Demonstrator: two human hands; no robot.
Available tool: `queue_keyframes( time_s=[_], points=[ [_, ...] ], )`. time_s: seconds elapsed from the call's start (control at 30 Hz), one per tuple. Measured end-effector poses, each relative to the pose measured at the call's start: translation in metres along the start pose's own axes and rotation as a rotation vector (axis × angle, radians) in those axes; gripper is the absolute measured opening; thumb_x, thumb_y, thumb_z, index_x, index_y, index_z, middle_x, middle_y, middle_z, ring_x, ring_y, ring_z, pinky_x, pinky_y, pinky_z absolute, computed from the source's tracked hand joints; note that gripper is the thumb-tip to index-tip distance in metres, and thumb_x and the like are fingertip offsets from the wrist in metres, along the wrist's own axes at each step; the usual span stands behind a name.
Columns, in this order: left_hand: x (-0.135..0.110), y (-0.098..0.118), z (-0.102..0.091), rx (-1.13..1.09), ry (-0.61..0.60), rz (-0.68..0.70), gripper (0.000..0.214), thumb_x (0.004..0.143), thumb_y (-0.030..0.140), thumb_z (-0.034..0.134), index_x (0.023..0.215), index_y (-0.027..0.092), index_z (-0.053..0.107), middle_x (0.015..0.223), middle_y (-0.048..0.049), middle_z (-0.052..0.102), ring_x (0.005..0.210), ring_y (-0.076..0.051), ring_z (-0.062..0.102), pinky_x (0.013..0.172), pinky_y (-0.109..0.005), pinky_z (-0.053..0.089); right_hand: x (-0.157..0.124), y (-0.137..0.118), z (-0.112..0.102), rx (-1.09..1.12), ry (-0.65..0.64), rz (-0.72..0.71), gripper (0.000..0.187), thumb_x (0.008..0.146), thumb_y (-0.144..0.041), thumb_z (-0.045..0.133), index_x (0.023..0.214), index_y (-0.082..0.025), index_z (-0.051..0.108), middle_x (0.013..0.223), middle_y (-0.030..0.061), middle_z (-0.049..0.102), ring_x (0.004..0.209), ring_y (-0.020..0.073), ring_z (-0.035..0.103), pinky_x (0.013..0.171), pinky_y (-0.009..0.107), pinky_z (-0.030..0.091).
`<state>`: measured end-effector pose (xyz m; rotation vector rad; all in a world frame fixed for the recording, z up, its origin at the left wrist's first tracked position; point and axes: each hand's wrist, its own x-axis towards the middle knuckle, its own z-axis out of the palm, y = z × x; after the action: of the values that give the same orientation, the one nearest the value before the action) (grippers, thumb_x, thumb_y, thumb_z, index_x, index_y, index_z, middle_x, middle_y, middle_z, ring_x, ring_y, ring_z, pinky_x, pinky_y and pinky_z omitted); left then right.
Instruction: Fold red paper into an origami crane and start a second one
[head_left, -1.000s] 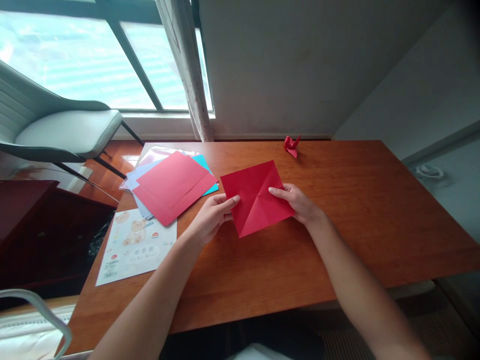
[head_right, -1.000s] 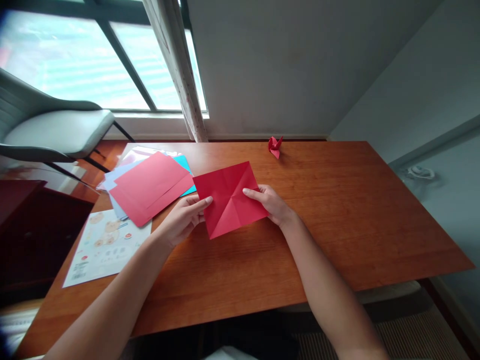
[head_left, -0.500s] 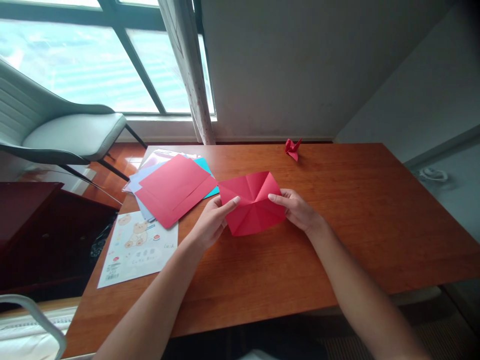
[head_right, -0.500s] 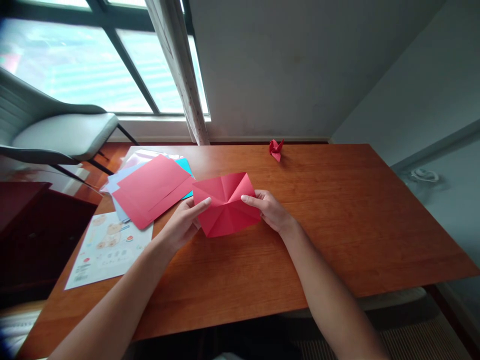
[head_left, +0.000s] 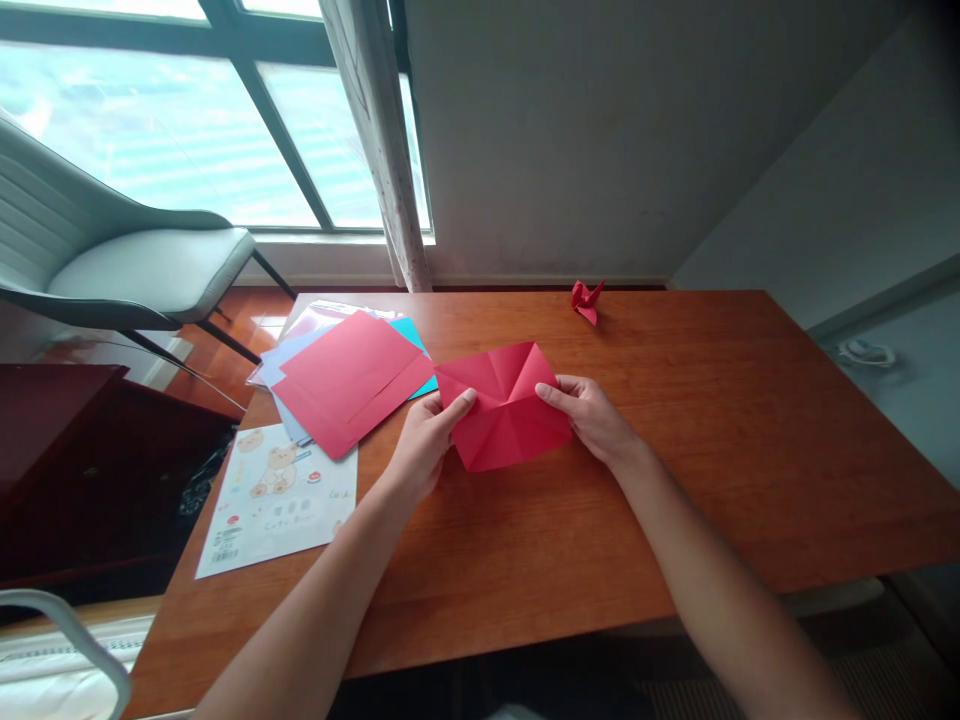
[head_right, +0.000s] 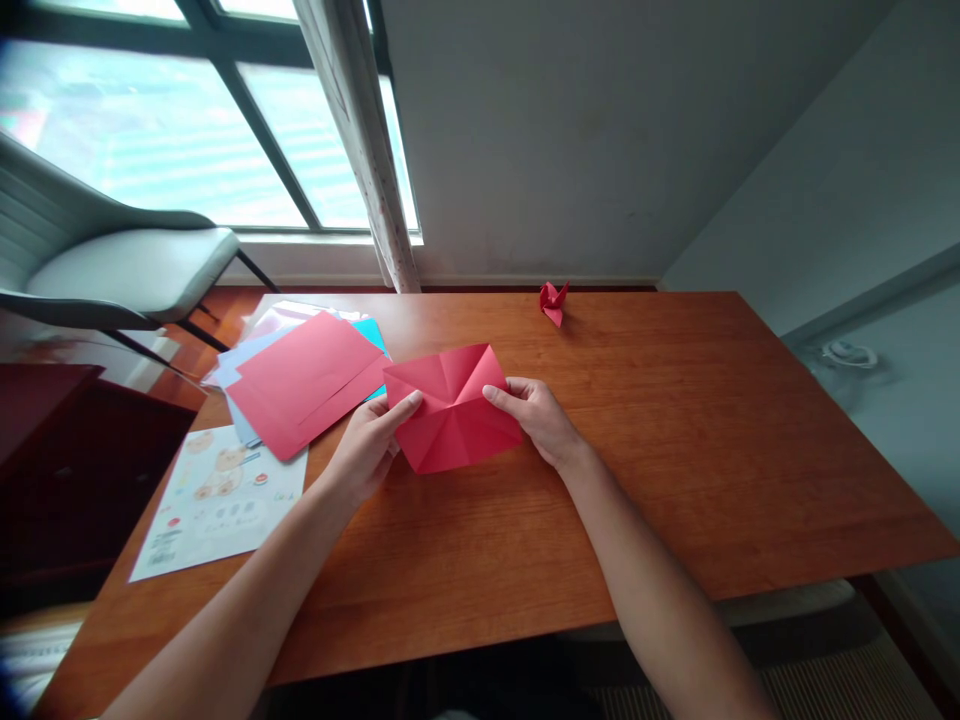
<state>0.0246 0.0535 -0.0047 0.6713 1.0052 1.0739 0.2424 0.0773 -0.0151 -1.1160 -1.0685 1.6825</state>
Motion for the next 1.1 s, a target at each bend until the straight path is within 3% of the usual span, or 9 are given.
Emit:
queue_keyframes(
  time_s=[0.17,0.3,0.4,0.5,0.63,0.77,0.87,0.97,1.1],
  points=[
    [0.004,-0.001,-0.004,0.097,0.067,0.086,0.038,0.078,0.046,0.078,0.101,0.016,0.068,0.098,-0.0078,0.074,0.081,-0.018,0.07,0.071,-0.027,0.057,-0.002,-0.007,-0.006,-0.067,0.063,-0.087,0.033,0.078,-0.054,0.077,0.084,-0.021,0.072,0.08,0.0014,0.073,0.069,0.0176,0.065,0.065,0.029,0.054],
    [0.006,-0.004,-0.006,0.294,0.191,0.353,0.053,0.081,0.044,0.076,0.125,0.024,0.055,0.13,-0.0101,0.063,0.097,-0.02,0.069,0.076,-0.029,0.056,-0.02,-0.034,-0.013,-0.546,0.399,-0.397,0.035,0.085,-0.052,0.07,0.074,-0.02,0.064,0.066,-0.0009,0.062,0.057,0.0143,0.053,0.052,0.026,0.041],
    [-0.002,-0.007,0.002,0.32,0.015,0.386,0.051,0.088,0.044,0.07,0.133,0.028,0.051,0.147,-0.0113,0.051,0.117,-0.025,0.063,0.089,-0.034,0.055,-0.037,-0.049,0.002,-1.019,0.593,-0.697,0.033,0.09,-0.042,0.066,0.066,-0.021,0.058,0.067,0.0018,0.062,0.062,0.0171,0.054,0.06,0.031,0.043],
    [-0.013,-0.01,0.014,0.17,-0.243,0.302,0.056,0.088,0.046,0.07,0.139,0.03,0.051,0.153,-0.0096,0.046,0.132,-0.029,0.054,0.104,-0.039,0.049,-0.046,-0.044,0.034,-1.257,0.368,-0.839,0.015,0.095,-0.032,0.059,0.089,-0.021,0.068,0.1,0.0095,0.073,0.091,0.0248,0.064,0.081,0.037,0.05],
    [-0.015,-0.015,0.018,-0.001,-0.222,0.203,0.051,0.084,0.049,0.074,0.127,0.025,0.063,0.132,-0.0084,0.066,0.126,-0.028,0.058,0.099,-0.034,0.05,-0.048,-0.028,0.061,-1.29,0.097,-0.74,0.027,0.095,-0.039,0.061,0.111,-0.02,0.07,0.123,0.0113,0.07,0.114,0.0307,0.062,0.099,0.047,0.048],
    [-0.007,-0.015,0.012,-0.041,-0.107,0.045,0.037,0.079,0.04,0.079,0.108,0.018,0.07,0.105,-0.0066,0.074,0.095,-0.022,0.068,0.078,-0.028,0.054,-0.048,-0.033,0.045,-0.99,-0.122,-0.593,0.03,0.099,-0.041,0.056,0.12,-0.024,0.069,0.128,0.0065,0.069,0.121,0.025,0.062,0.105,0.043,0.048],
    [-0.002,-0.014,0.007,-0.027,-0.067,-0.013,0.034,0.076,0.039,0.081,0.1,0.017,0.071,0.094,-0.0051,0.075,0.08,-0.018,0.066,0.069,-0.025,0.051,-0.043,-0.04,0.02,-0.819,0.006,-0.578,0.026,0.1,-0.041,0.053,0.114,-0.027,0.07,0.123,0.0052,0.071,0.119,0.0241,0.063,0.105,0.042,0.049],
    [-0.001,-0.01,0.004,0.026,-0.062,-0.03,0.032,0.075,0.04,0.082,0.094,0.016,0.072,0.089,-0.0051,0.075,0.074,-0.017,0.065,0.065,-0.025,0.05,-0.033,-0.036,-0.003,-0.832,0.322,-0.619,0.031,0.092,-0.041,0.065,0.12,-0.027,0.067,0.129,0.0074,0.067,0.123,0.028,0.06,0.11,0.048,0.044],
    [-0.003,-0.001,-0.001,0.152,-0.12,-0.085,0.033,0.073,0.041,0.083,0.09,0.014,0.072,0.085,-0.0067,0.075,0.074,-0.018,0.067,0.066,-0.026,0.051,-0.022,-0.027,-0.02,-0.61,0.23,-0.325,0.057,0.083,-0.043,0.074,0.135,-0.026,0.056,0.123,0.009,0.068,0.106,0.0249,0.067,0.091,0.041,0.055]
  ],
)
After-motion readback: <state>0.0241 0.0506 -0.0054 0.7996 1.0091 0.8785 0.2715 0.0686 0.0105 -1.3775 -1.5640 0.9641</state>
